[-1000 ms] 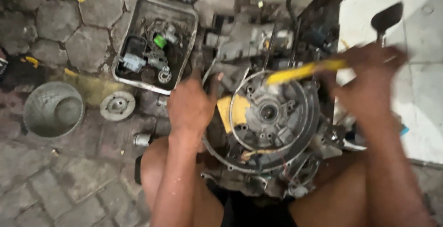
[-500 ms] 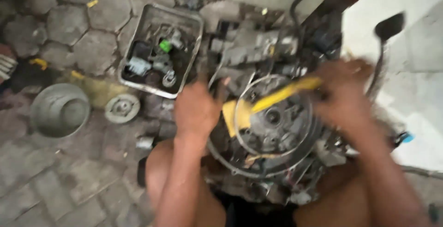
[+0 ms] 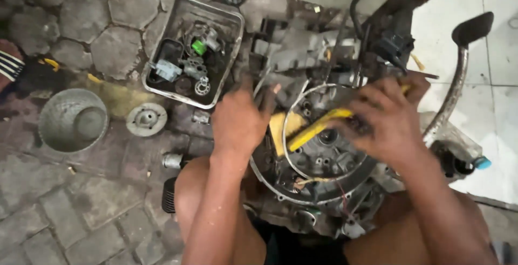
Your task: Cleaning a motorcycle engine casing using a brush and liquid cleaner
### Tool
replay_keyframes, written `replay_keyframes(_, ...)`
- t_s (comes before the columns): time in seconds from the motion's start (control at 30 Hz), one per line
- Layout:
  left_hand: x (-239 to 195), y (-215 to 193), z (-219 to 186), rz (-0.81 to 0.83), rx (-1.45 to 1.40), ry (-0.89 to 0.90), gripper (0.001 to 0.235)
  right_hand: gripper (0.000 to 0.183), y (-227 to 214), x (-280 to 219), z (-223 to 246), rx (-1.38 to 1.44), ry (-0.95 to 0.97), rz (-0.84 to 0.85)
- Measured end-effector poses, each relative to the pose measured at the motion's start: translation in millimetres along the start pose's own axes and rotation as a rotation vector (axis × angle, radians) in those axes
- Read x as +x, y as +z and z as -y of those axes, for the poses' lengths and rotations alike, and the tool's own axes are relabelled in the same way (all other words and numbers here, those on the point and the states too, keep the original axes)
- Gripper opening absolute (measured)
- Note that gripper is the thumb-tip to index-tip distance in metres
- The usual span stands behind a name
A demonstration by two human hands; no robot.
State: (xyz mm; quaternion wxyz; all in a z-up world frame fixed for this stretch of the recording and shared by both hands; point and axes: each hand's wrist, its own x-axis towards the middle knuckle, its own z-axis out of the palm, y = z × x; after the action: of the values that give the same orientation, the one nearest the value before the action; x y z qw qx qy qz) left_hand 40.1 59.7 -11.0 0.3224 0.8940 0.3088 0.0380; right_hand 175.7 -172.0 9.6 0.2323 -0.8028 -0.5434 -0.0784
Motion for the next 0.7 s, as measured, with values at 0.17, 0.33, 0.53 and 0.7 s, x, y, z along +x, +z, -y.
replay_keyframes(0.17, -5.8, 0.7, 2.9, -0.095, -0.089, 0.105, 0.064, 0.047, 6.8, -15.1, -42.9, -0.327, -0.091, -0.082)
replay_keyframes(0.33, -3.2, -1.8, 2.1, -0.024, -0.125, 0.054, 0.054, 0.031, 0.4, 15.8, 8.0, -0.245, -0.140, -0.055)
replay_keyframes(0.53, -4.1, -0.4, 0.4, -0.008, -0.099, 0.055, 0.053, 0.056, 6.8, 13.9, -6.3, -0.481, -0.228, -0.048)
replay_keyframes(0.7, -5.3, -1.4, 2.1, -0.007, -0.109, 0.071, 0.053, 0.057, 8.1, 13.7, -10.0, -0.366, -0.083, 0.008)
